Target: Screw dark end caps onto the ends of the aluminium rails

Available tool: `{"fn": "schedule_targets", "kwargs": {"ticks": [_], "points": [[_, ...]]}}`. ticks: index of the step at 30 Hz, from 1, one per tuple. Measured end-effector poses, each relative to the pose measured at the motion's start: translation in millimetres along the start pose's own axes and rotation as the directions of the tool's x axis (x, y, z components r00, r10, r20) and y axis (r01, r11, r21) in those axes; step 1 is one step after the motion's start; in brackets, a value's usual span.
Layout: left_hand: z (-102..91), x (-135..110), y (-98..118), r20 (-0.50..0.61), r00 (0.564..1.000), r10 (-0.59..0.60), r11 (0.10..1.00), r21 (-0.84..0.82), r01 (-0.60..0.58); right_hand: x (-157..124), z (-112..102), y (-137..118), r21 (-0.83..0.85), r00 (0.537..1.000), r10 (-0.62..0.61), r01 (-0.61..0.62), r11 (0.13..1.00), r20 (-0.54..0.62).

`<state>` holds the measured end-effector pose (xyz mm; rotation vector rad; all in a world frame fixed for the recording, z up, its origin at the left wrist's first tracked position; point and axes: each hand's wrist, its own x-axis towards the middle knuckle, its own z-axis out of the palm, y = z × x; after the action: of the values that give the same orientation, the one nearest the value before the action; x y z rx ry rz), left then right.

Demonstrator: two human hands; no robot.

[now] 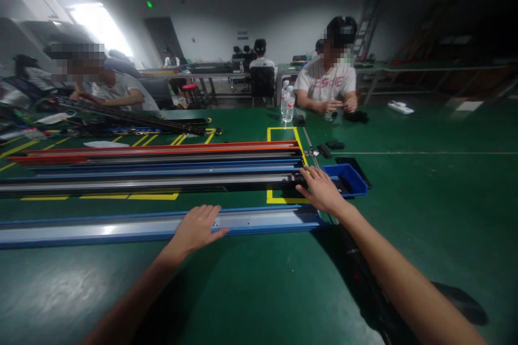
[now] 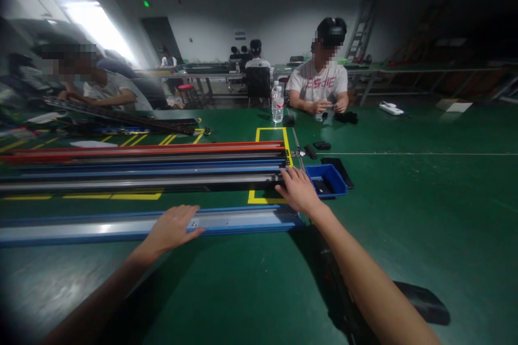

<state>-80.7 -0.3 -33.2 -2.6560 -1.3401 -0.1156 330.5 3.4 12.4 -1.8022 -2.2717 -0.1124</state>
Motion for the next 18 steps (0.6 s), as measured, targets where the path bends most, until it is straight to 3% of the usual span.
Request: {"fn": "schedule_targets", "kwargs": {"ticks": [4, 10, 13, 18], "points": [[5.5, -32, -16, -0.04, 0.999, -0.003, 1.0, 0.025, 0.004, -6, -20, 2, 0.047, 0.996, -0.062, 0.059, 0.997, 0.06], [24.5, -91, -63, -0.081, 0.996, 0.028, 0.999, 0.036, -0.025, -28, -42, 21, 0.156, 0.965, -0.15, 0.118, 0.981, 0.214], [31.8, -117, -87, -0.167, 0.977, 0.13, 0.991, 0.051, -0.123, -34, -49, 43, 0.148, 0.969, -0.097, 0.064, 0.987, 0.226], [37.7, -142, -115, -0.23, 0.946, 0.228, 0.974, 0.044, -0.224, -29, -61, 87, 0.048, 0.978, 0.13, -0.139, 0.989, 0.163]]}}
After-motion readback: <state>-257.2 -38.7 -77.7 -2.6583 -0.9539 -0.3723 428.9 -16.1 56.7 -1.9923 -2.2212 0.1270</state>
